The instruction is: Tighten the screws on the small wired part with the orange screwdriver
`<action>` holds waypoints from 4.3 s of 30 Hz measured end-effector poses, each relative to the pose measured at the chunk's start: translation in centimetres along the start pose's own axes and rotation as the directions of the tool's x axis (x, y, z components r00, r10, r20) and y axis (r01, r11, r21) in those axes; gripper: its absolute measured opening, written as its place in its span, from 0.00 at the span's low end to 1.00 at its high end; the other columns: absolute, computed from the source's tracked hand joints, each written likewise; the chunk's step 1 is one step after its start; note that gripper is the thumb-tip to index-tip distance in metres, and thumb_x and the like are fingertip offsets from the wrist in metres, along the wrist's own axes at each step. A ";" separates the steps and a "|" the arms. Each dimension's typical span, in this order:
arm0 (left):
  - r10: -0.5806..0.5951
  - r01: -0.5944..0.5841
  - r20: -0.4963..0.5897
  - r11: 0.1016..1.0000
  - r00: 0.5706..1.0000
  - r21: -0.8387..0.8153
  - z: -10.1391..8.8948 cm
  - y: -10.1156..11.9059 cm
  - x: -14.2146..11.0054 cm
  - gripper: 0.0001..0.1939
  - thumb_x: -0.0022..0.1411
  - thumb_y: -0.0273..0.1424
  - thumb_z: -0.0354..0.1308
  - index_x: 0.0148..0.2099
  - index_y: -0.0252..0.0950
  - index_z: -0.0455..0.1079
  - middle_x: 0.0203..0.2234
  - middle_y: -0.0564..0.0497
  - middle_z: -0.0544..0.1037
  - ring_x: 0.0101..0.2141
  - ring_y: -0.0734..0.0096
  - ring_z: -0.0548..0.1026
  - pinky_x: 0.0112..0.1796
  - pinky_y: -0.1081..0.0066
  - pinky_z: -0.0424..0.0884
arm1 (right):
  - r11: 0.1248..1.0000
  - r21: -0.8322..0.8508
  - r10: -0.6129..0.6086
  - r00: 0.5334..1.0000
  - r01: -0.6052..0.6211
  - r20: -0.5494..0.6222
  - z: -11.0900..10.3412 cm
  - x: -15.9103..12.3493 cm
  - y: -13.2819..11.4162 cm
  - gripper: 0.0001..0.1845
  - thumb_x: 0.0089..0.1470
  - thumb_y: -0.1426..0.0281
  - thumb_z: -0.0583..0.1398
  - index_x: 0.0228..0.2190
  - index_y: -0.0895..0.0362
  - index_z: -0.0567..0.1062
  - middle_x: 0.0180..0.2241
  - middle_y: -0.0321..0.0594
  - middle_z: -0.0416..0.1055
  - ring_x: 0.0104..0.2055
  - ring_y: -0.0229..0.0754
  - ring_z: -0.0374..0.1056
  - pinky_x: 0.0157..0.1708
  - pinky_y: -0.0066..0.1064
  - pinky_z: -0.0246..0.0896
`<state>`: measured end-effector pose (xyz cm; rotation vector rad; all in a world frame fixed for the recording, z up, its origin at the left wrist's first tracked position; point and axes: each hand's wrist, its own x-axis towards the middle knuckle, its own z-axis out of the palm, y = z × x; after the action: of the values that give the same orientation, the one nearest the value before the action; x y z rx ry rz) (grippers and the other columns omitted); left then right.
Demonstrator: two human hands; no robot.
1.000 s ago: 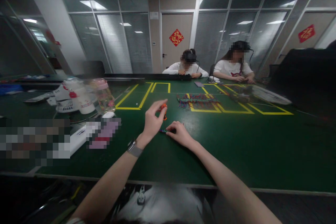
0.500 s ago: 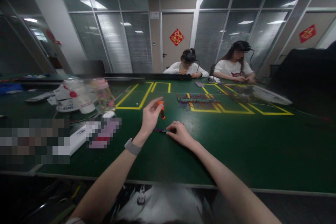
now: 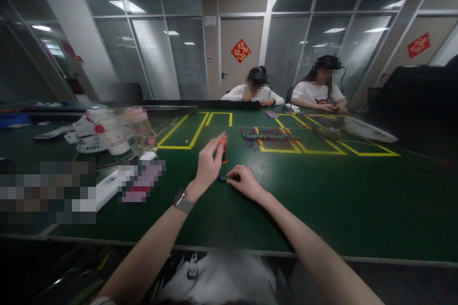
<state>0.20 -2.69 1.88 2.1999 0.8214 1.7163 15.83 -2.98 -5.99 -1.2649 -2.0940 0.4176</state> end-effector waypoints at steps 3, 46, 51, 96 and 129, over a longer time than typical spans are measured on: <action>-0.014 0.026 0.084 0.990 0.996 -0.142 0.1 0.3 -0.1 0.15 0.66 0.29 0.50 0.53 0.40 0.69 0.43 0.48 0.75 0.41 0.71 0.75 0.42 0.71 0.72 | 1.000 -0.010 0.011 1.000 -0.011 0.002 0.0 0.0 0.0 0.06 0.50 0.72 0.64 0.32 0.59 0.79 0.31 0.42 0.72 0.36 0.43 0.66 0.38 0.34 0.61; -0.113 0.185 0.189 0.886 0.975 -0.426 0.3 0.4 0.0 0.11 0.61 0.27 0.56 0.45 0.37 0.73 0.42 0.47 0.75 0.40 0.70 0.75 0.38 0.72 0.73 | 1.000 -0.014 -0.008 1.000 0.008 -0.013 0.2 0.0 0.4 0.05 0.50 0.71 0.63 0.32 0.57 0.78 0.32 0.40 0.72 0.36 0.43 0.67 0.37 0.34 0.61; -0.177 0.188 0.062 0.923 0.982 -0.337 0.2 0.1 0.2 0.09 0.54 0.26 0.63 0.40 0.37 0.72 0.37 0.49 0.72 0.37 0.72 0.73 0.37 0.72 0.72 | 1.000 -0.003 0.002 1.000 -0.002 -0.011 0.2 0.0 0.4 0.06 0.50 0.71 0.63 0.32 0.57 0.78 0.31 0.40 0.72 0.36 0.43 0.67 0.38 0.34 0.61; -0.085 0.104 -0.160 0.988 0.983 0.117 -0.1 -0.1 0.0 0.10 0.55 0.32 0.64 0.38 0.38 0.67 0.34 0.52 0.66 0.34 0.72 0.69 0.37 0.71 0.68 | 1.000 0.004 0.013 1.000 -0.013 -0.004 0.1 0.0 0.3 0.06 0.49 0.72 0.63 0.33 0.57 0.79 0.32 0.41 0.72 0.37 0.44 0.67 0.40 0.35 0.62; -0.128 0.141 -0.175 0.988 0.976 0.065 -0.3 -0.5 0.3 0.09 0.58 0.31 0.61 0.43 0.39 0.74 0.40 0.47 0.69 0.41 0.66 0.71 0.44 0.65 0.70 | 1.000 -0.005 -0.010 1.000 0.010 -0.008 0.2 0.0 0.6 0.06 0.50 0.71 0.63 0.33 0.57 0.79 0.32 0.41 0.72 0.37 0.43 0.66 0.39 0.34 0.61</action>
<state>-0.19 -2.18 2.01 2.0124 1.0692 1.8522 16.13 -2.67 -6.49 -1.2570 -2.0954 0.4027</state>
